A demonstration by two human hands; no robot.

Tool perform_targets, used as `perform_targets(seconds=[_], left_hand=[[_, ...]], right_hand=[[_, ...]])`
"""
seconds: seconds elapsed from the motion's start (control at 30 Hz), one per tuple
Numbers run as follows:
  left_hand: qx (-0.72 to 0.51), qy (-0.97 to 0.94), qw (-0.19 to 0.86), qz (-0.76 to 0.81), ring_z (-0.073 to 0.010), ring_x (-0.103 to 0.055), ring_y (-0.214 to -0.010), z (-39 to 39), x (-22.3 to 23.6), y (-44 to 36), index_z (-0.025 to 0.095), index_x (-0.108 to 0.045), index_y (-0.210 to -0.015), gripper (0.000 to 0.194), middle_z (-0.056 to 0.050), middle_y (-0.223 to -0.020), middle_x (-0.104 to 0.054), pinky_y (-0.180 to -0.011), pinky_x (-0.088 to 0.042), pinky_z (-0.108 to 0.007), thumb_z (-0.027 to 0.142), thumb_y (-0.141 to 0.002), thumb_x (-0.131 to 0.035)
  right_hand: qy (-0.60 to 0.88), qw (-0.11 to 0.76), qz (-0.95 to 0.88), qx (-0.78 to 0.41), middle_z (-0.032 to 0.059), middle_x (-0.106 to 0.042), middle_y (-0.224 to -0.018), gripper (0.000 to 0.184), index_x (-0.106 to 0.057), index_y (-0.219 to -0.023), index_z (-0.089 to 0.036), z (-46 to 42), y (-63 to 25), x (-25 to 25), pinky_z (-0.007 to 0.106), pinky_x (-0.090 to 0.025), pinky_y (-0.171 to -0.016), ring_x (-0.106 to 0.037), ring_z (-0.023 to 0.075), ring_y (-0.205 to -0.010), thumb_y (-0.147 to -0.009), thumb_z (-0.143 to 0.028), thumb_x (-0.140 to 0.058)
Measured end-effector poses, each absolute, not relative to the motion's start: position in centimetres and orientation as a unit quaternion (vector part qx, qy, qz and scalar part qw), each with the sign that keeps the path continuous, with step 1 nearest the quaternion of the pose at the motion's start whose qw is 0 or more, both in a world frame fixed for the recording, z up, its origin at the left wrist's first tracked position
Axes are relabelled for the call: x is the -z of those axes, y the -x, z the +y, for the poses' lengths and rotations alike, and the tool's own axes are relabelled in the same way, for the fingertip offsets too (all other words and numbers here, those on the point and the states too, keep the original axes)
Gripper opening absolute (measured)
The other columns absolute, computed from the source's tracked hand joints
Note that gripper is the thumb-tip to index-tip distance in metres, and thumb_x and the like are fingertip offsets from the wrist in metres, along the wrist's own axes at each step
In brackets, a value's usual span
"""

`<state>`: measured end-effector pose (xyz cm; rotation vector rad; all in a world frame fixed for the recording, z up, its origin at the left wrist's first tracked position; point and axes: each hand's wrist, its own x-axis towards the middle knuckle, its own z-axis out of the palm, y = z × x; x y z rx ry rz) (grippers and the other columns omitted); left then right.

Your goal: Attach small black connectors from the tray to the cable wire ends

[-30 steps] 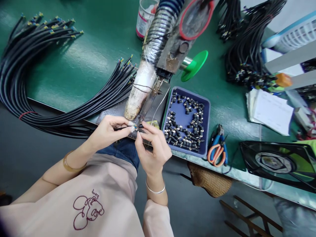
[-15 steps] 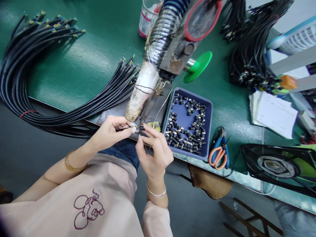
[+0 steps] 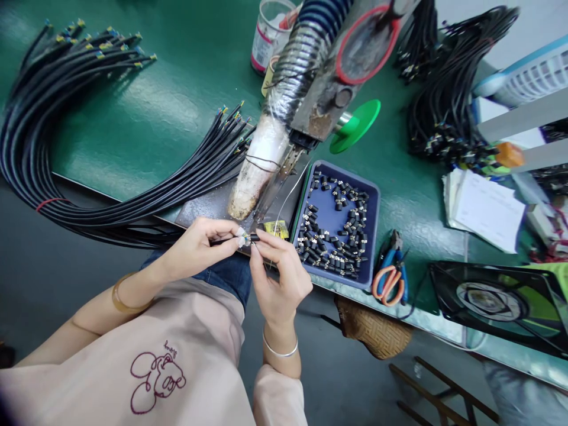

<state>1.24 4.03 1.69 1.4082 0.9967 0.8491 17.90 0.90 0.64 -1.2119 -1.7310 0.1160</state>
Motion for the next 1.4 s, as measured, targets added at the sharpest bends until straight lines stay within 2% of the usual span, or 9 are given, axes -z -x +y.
perform_targets(seconds=[0.13, 0.23, 0.4, 0.63, 0.87, 1.07, 1.27, 1.33, 1.4], left_hand=[[-0.377, -0.602, 0.555, 0.433, -0.0079, -0.027, -0.057, 3.7, -1.5, -1.3, 0.014, -0.059, -0.07, 0.02, 0.007, -0.059, -0.03, -0.053, -0.024, -0.023, 0.025, -0.087, -0.057], [-0.415, -0.591, 0.535, 0.438, -0.0077, -0.029, -0.056, 3.5, -1.3, -1.5, 0.014, -0.061, -0.073, 0.016, 0.007, -0.058, -0.035, -0.052, -0.026, -0.022, 0.023, -0.086, -0.058], [-0.44, -0.593, 0.507, 0.444, -0.0074, -0.033, -0.057, 3.6, -0.9, -1.9, 0.015, -0.058, -0.07, 0.021, 0.006, -0.06, -0.04, -0.052, -0.029, -0.02, 0.024, -0.089, -0.056], [-0.462, -0.581, 0.512, 0.432, -0.0069, -0.037, -0.057, 3.7, -0.8, -2.0, 0.014, -0.06, -0.073, 0.02, 0.005, -0.063, -0.046, -0.051, -0.032, -0.018, 0.024, -0.09, -0.057], [-0.436, -0.576, 0.539, 0.434, -0.0098, -0.044, -0.063, 3.9, -0.6, -1.8, 0.014, -0.063, -0.074, 0.023, 0.002, -0.067, -0.055, -0.059, -0.039, -0.021, 0.028, -0.09, -0.057], [-0.419, -0.552, 0.581, 0.427, -0.0092, -0.043, -0.063, 3.8, -0.8, -1.7, 0.013, -0.063, -0.074, 0.021, 0.003, -0.067, -0.051, -0.06, -0.038, -0.021, 0.026, -0.089, -0.057], [-0.386, -0.563, 0.597, 0.421, -0.0083, -0.033, -0.059, 3.7, -1.3, -1.3, 0.015, -0.056, -0.068, 0.022, 0.006, -0.062, -0.036, -0.056, -0.028, -0.022, 0.025, -0.088, -0.055], [-0.377, -0.565, 0.605, 0.416, -0.0078, -0.029, -0.058, 3.6, -1.5, -1.3, 0.016, -0.052, -0.066, 0.023, 0.006, -0.06, -0.032, -0.054, -0.025, -0.023, 0.024, -0.087, -0.054], [-0.373, -0.558, 0.617, 0.41, -0.0075, -0.027, -0.056, 3.6, -1.7, -1.2, 0.017, -0.048, -0.064, 0.024, 0.007, -0.06, -0.03, -0.053, -0.023, -0.023, 0.024, -0.087, -0.054]], right_hand=[[0.51, 0.497, -0.699, -0.07, 0.0018, -0.079, -0.096, 0.015, -0.068, -0.09, -0.021, 0.7, -18.0, -0.4, 0.03, -0.064, -0.076, -0.077, 0.0167, -0.088, -0.085, -0.009, -0.075], [0.513, 0.503, -0.693, -0.061, 0.0018, -0.079, -0.094, 0.014, -0.068, -0.088, -0.021, 0.9, -17.8, -0.4, 0.029, -0.063, -0.075, -0.077, 0.0163, -0.087, -0.084, -0.01, -0.076], [0.506, 0.499, -0.702, -0.031, 0.0007, -0.078, -0.089, 0.013, -0.069, -0.085, -0.021, 1.7, -17.3, -0.7, 0.029, -0.062, -0.075, -0.076, 0.0157, -0.083, -0.084, -0.011, -0.077], [0.505, 0.502, -0.701, -0.018, 0.0007, -0.079, -0.092, 0.012, -0.07, -0.087, -0.021, 1.9, -17.4, -0.8, 0.03, -0.061, -0.077, -0.076, 0.0158, -0.083, -0.084, -0.013, -0.078], [0.509, 0.515, -0.687, -0.055, 0.0019, -0.078, -0.091, 0.012, -0.068, -0.087, -0.021, 1.8, -17.6, -0.3, 0.03, -0.064, -0.073, -0.076, 0.017, -0.083, -0.086, -0.011, -0.075], [0.48, 0.508, -0.715, -0.01, 0.001, -0.08, -0.091, 0.017, -0.068, -0.087, -0.021, 1.8, -17.8, -0.5, 0.028, -0.063, -0.075, -0.077, 0.0155, -0.081, -0.083, -0.007, -0.077], [0.481, 0.495, -0.723, -0.016, 0.001, -0.08, -0.09, 0.018, -0.068, -0.087, -0.021, 0.9, -18.3, -0.6, 0.028, -0.064, -0.075, -0.078, 0.0165, -0.081, -0.083, -0.008, -0.078], [0.507, 0.5, -0.7, -0.059, 0.0014, -0.08, -0.092, 0.016, -0.068, -0.087, -0.021, 0.4, -18.4, -0.6, 0.027, -0.064, -0.067, -0.078, 0.0164, -0.076, -0.084, -0.008, -0.077], [0.531, 0.525, -0.66, -0.081, 0.0006, -0.08, -0.09, 0.013, -0.068, -0.089, -0.021, -0.1, -18.6, -0.7, 0.023, -0.058, -0.053, -0.074, 0.0134, -0.062, -0.086, -0.01, -0.075]])
